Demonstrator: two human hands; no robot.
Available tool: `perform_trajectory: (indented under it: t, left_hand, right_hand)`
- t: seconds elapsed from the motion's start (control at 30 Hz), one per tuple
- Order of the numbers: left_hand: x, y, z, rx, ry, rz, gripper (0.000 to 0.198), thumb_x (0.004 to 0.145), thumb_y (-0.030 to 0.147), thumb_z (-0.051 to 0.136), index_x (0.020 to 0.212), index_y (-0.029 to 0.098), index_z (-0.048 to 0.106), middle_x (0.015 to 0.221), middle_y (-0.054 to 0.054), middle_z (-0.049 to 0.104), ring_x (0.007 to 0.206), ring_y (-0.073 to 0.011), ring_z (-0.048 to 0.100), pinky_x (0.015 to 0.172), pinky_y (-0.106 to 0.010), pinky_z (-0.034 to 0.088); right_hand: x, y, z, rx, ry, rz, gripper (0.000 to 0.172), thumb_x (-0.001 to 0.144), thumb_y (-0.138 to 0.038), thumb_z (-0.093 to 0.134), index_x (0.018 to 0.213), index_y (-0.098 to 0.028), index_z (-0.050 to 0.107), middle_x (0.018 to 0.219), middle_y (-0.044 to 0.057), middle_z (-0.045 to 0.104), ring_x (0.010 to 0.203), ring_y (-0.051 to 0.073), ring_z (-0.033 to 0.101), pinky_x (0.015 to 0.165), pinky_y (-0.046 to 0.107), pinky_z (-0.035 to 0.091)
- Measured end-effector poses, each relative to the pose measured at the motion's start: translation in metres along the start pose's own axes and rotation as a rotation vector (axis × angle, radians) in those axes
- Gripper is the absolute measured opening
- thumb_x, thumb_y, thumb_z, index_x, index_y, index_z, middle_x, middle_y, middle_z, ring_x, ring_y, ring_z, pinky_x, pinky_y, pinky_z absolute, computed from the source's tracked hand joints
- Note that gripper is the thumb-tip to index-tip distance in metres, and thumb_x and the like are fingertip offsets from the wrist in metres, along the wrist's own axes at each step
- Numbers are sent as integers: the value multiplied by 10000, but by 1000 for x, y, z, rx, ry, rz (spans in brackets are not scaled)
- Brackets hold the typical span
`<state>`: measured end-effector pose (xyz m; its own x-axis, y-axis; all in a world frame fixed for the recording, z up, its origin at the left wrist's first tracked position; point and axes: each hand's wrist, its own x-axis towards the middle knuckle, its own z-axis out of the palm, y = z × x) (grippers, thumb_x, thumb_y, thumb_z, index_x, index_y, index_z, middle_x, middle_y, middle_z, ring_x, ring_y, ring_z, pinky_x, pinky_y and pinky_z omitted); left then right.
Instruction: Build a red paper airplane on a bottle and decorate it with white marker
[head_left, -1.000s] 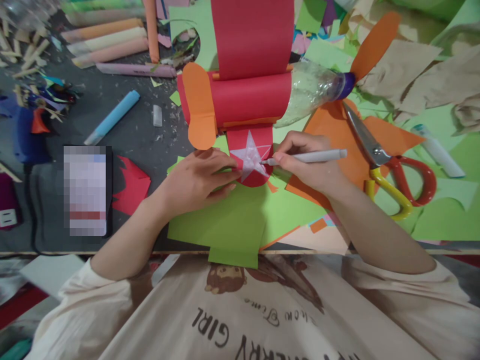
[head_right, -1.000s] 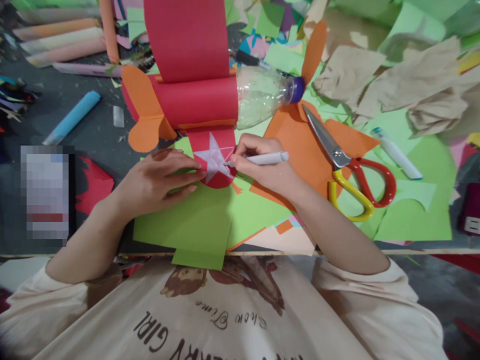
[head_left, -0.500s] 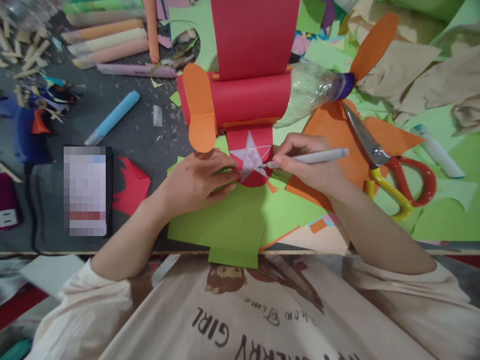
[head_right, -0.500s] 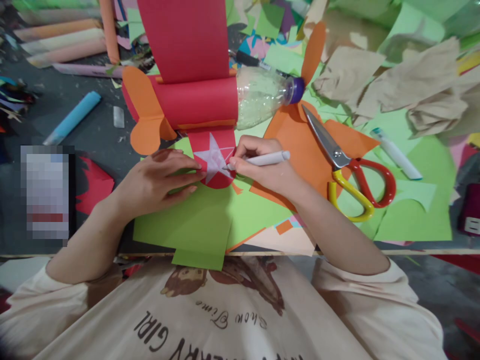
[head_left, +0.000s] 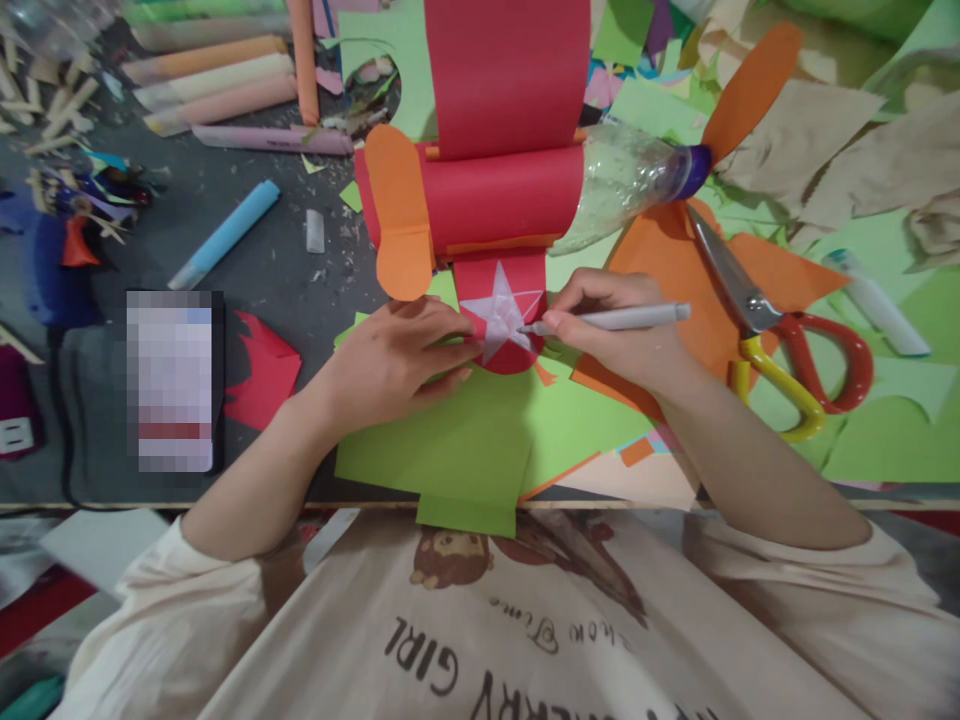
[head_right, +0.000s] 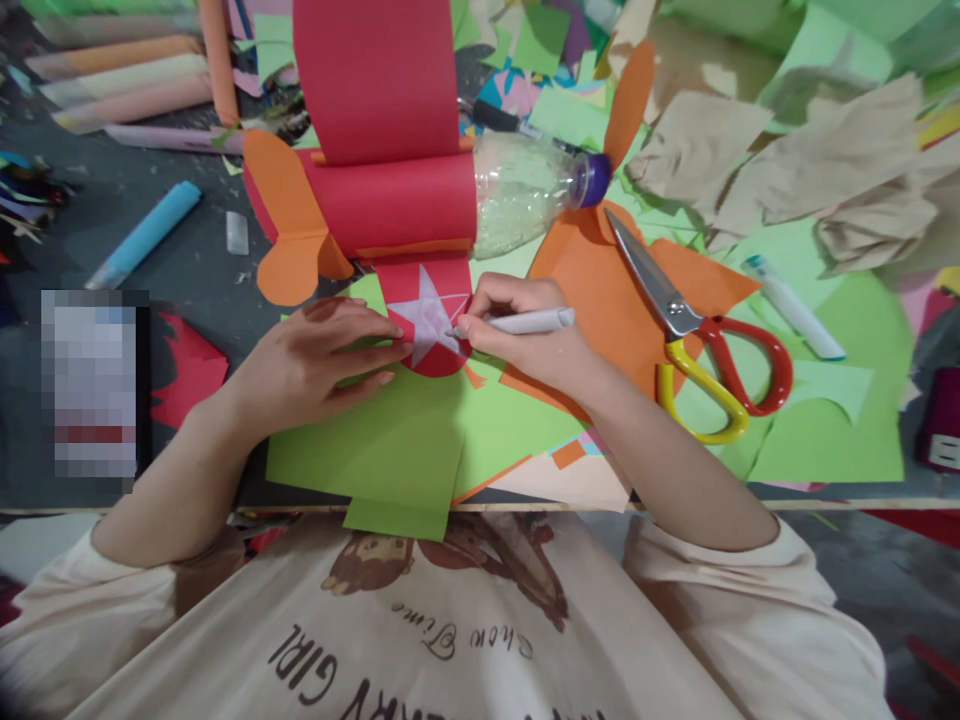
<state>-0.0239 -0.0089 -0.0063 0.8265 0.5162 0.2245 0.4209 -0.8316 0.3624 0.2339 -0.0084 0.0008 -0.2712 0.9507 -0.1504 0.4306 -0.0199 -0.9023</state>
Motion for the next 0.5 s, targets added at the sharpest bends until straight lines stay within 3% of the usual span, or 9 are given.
perform_trajectory:
  t: [0.13, 0.33, 0.5]
  left_hand:
    - [0, 1, 0, 8, -21, -9, 210, 994, 266, 490, 1105, 207, 658, 1128, -80, 725, 1052, -228, 680, 923, -388, 525]
    - [4, 1, 0, 37, 78, 82, 174, 976, 225, 519, 1039, 138, 656, 1050, -96, 733, 942, -236, 706, 840, -383, 565]
    - [2, 1, -1, 51, 34, 47, 187, 985, 244, 501, 1059, 169, 655, 1084, -85, 734, 978, -227, 702, 879, -381, 557]
  right_hand:
    - [1, 0, -1, 23, 16, -21, 260, 759, -302, 688, 582, -222, 516, 564, -21, 556, 507, 116, 441, 490, 269, 335]
    - [3, 1, -2, 18, -24, -3, 235, 717, -241, 651, 549, -221, 488, 523, -41, 512, 484, 101, 393, 485, 268, 300]
    - [3, -1, -2, 13, -39, 19, 268, 691, -155, 623, 498, -226, 453, 512, -31, 503, 480, 109, 367, 484, 285, 287]
